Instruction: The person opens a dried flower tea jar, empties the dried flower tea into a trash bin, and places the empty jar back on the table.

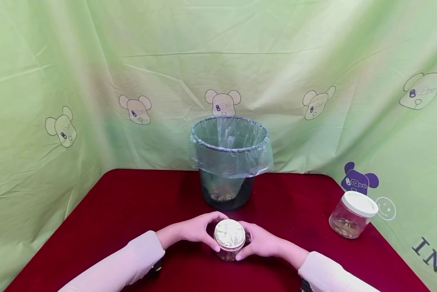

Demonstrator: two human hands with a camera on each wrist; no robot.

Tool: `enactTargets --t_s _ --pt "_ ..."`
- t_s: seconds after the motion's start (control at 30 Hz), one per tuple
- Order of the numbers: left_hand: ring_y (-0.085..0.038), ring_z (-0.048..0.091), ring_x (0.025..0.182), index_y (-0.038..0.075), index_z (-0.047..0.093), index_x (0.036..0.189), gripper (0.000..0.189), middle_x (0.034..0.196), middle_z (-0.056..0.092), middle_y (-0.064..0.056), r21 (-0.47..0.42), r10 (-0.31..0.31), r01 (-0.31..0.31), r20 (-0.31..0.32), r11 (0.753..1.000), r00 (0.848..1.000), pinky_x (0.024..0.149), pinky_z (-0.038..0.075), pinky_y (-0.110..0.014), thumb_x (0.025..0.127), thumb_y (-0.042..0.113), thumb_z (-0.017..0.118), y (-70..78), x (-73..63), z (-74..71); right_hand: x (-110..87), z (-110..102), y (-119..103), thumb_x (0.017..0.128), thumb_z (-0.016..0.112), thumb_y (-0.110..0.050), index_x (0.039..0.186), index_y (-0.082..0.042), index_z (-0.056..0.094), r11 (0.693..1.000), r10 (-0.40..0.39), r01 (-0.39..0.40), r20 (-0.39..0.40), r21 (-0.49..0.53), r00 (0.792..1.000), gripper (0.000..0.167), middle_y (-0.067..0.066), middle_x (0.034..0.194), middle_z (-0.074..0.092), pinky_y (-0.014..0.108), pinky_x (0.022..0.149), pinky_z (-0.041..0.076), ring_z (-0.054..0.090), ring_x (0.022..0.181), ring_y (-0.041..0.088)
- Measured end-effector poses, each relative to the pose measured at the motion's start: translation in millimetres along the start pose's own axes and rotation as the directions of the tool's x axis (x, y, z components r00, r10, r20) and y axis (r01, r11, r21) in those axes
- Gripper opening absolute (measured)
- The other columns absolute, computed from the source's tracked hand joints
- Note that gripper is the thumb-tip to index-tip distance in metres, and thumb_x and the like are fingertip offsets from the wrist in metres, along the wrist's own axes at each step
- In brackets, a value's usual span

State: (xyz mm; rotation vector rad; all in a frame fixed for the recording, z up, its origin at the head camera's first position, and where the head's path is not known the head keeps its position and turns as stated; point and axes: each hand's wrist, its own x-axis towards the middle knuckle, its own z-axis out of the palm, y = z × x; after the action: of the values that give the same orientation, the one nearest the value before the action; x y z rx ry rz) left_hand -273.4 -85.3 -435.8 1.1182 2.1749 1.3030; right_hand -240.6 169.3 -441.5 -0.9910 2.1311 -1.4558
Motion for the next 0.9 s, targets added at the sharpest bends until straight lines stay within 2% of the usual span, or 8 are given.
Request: enactTargets --t_s 0.23,0.57,0.73,0.9 --pt "-0.007 0.053 0.111 0.012 0.051 0.126 0.07 0.116 0.058 0.009 0.012 -0.03 0.03 -0.036 0.999 0.999 0.1 0.038 -0.026 0.068 0.01 0.089 5.5 -0.6 3.1 0.5 -1.5 0.3 0.072 0.084 -0.005 0.135 0.003 0.045 1.0 0.012 -0.012 0.0 0.014 1.0 0.075 0.006 0.124 0.059 0.024 0.096 0.043 0.055 0.115 0.013" --pt "-0.007 0.053 0.11 0.01 0.051 0.123 0.071 0.111 0.058 0.01 0.056 -0.071 0.08 -0.141 0.995 0.987 0.099 0.038 -0.026 0.065 0.017 0.091 12.2 -6.8 13.9 1.4 -1.7 4.0 0.072 0.085 -0.005 0.136 0.001 0.045 1.0 0.004 -0.004 0.005 0.015 1.0 0.076 0.007 0.124 0.059 0.025 0.096 0.043 0.055 0.115 0.015" --pt "-0.008 0.053 0.108 0.011 0.051 0.121 0.073 0.11 0.057 0.009 0.108 -0.086 0.111 -0.208 0.988 0.974 0.097 0.04 -0.027 0.063 0.025 0.093 17.1 -9.7 20.4 0.8 -1.6 4.3 0.071 0.085 -0.007 0.136 0.001 0.046 1.0 -0.006 0.006 0.0 -0.01 1.0 0.076 0.005 0.123 0.06 0.025 0.097 0.042 0.055 0.115 0.014" --pt "-0.009 0.052 0.106 0.012 0.052 0.118 0.075 0.109 0.054 0.009 0.222 -0.085 0.154 -0.291 0.963 0.953 0.094 0.042 -0.029 0.06 0.037 0.093 20.1 -12.7 28.3 0.7 -1.7 4.4 0.071 0.085 -0.007 0.134 0.001 0.046 1.0 -0.017 0.017 0.005 -0.007 1.0 0.074 0.005 0.122 0.06 0.025 0.097 0.043 0.056 0.114 0.014"
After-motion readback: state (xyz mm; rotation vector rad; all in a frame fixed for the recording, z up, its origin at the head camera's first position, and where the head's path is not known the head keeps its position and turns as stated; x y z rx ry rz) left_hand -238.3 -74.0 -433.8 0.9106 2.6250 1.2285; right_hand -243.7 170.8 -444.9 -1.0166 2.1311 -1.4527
